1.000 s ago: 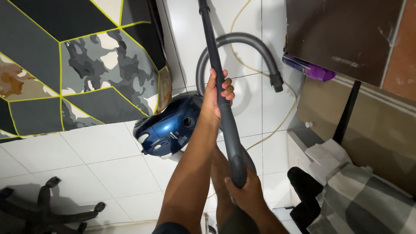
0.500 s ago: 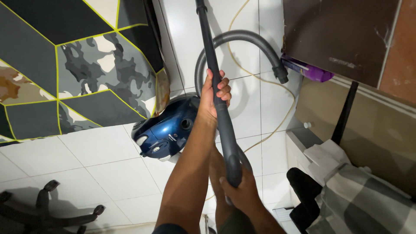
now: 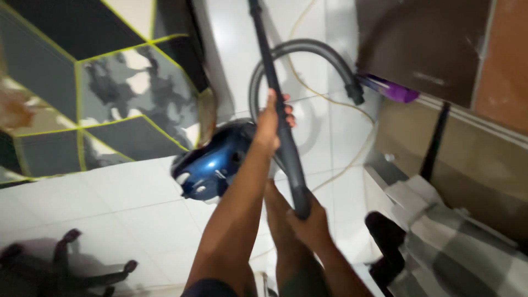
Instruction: The person is assembling and using a vacuum cleaner to clean the floor in a room.
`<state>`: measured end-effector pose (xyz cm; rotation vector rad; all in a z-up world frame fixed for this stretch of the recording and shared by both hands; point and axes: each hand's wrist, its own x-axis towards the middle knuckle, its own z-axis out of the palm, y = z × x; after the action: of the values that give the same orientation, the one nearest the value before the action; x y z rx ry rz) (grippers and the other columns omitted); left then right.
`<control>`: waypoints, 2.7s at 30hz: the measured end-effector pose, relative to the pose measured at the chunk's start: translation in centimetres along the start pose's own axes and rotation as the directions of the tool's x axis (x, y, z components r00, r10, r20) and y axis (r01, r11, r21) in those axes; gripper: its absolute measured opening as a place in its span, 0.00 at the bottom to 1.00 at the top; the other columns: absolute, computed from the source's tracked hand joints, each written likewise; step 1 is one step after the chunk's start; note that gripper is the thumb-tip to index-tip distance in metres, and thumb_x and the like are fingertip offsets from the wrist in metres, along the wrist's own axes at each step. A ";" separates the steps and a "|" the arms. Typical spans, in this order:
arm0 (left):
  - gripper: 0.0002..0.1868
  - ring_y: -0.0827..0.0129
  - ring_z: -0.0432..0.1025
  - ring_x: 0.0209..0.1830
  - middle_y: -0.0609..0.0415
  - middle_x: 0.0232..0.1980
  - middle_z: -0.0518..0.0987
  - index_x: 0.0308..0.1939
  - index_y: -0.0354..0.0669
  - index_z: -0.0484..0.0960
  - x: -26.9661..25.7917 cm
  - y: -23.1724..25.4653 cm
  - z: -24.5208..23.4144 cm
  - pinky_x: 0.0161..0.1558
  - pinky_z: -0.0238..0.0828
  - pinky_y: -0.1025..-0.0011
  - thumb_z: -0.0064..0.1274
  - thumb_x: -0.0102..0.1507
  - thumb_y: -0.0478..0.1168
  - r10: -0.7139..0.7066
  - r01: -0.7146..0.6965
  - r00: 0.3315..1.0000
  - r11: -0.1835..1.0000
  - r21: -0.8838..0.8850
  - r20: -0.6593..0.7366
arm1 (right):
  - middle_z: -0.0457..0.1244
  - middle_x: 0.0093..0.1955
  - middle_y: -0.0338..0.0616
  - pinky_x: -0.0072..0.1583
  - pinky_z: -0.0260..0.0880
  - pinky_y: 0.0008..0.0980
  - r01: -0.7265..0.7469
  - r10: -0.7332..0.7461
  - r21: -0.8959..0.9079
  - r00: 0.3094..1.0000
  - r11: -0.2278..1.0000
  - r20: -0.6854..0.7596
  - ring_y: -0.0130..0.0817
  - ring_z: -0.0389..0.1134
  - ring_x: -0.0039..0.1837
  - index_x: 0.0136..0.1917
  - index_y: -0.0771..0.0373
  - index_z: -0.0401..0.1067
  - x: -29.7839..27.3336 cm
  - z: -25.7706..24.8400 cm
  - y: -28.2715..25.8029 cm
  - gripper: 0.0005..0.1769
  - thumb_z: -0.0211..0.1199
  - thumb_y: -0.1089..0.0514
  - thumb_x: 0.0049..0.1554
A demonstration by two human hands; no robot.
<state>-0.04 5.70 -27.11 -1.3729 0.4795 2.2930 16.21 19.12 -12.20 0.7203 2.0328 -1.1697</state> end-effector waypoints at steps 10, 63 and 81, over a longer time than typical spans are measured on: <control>0.30 0.68 0.66 0.48 0.54 0.47 0.71 0.62 0.33 0.71 -1.9 -8.0 -11.9 0.52 0.65 0.68 0.44 0.77 0.60 0.333 -0.375 0.908 0.916 0.140 0.254 | 0.68 0.46 0.40 0.49 0.71 0.27 0.396 -0.445 0.293 0.886 0.870 0.126 0.24 0.69 0.47 0.59 0.66 0.72 17.6 -0.9 -18.5 0.19 0.70 0.57 0.57; 0.17 0.57 0.76 0.51 0.47 0.47 0.79 0.52 0.41 0.71 -37.7 -7.0 -14.6 0.57 0.72 0.50 0.48 0.63 0.45 0.003 -0.182 0.912 0.900 -0.397 -0.411 | 0.61 0.34 0.55 0.30 0.70 0.51 -0.400 0.425 0.440 0.904 0.804 0.044 0.48 0.66 0.30 0.55 0.65 0.64 12.8 0.8 -5.0 0.42 0.32 0.25 0.63; 0.18 0.42 0.75 0.59 0.34 0.47 0.80 0.45 0.30 0.73 -40.7 -7.6 -8.7 0.64 0.70 0.44 0.50 0.66 0.46 0.400 -0.362 0.910 0.894 -0.264 0.109 | 0.60 0.33 0.60 0.31 0.69 0.50 -0.551 0.476 0.630 0.824 0.547 0.307 0.51 0.64 0.29 0.54 0.64 0.65 15.1 0.2 3.4 0.39 0.38 0.26 0.63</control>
<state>27.51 0.58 4.55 -1.2713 0.4670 2.8398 9.44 22.37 -25.77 1.4801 1.0784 -1.5502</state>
